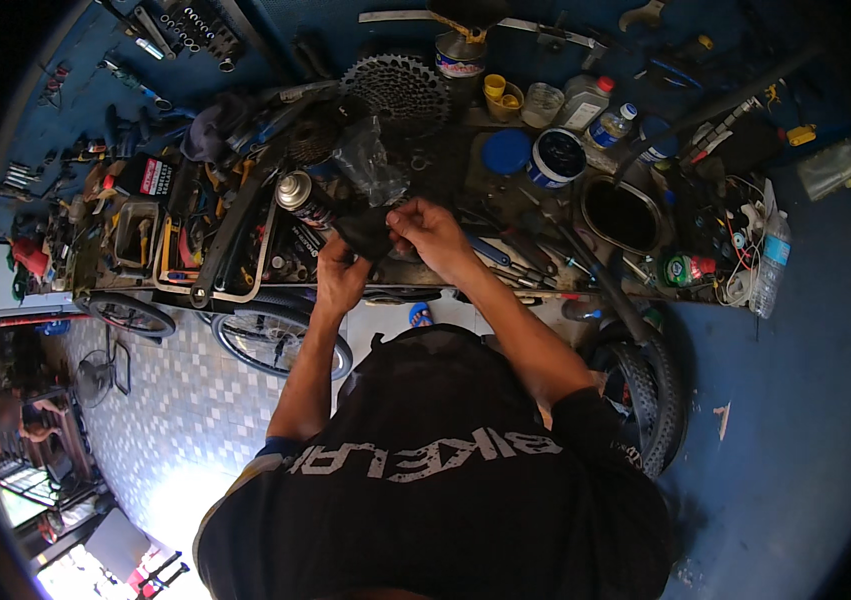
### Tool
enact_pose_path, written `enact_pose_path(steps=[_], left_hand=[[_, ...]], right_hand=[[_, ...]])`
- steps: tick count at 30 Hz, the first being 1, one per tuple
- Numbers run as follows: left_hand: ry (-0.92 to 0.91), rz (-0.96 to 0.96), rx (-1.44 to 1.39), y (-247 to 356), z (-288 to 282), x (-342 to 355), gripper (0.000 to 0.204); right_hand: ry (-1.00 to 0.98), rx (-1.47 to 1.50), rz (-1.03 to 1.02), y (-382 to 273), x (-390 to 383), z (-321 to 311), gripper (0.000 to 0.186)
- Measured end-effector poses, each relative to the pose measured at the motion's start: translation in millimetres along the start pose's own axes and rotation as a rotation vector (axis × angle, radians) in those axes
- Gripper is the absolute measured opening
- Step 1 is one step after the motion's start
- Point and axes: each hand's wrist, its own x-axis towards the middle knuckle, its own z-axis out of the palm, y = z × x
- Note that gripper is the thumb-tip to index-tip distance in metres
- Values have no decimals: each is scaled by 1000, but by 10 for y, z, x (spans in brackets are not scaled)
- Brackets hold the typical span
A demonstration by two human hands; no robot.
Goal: The person disassembles a bicycle hub at a workbench, removes internal components, and uses a hammer to tap a bearing into place. They then reassemble the hub with a wrench and inspect the finished assembly.
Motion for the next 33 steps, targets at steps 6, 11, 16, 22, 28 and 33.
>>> enact_pose_path(steps=[6, 11, 16, 22, 28, 33], left_hand=[[-139, -542, -615, -134, -76, 1, 22], [-151, -830, -999, -649, -156, -154, 28], [216, -601, -891, -277, -605, -161, 15], [316, -266, -471, 97, -1009, -117, 20], [-31, -222, 369, 79, -989, -4, 27], [-168, -378, 999, -43, -838, -53, 31]], right_hand=[[-45, -751, -494, -160, -97, -68, 16], [-180, -946, -712, -178, -174, -251, 20], [335, -819, -375, -323, -178, -854, 25], [351, -1055, -280, -497, -212, -1286, 25], [312, -1155, -271, -399, -307, -1377, 30], [430, -1402, -180, -374, -387, -1621, 28]])
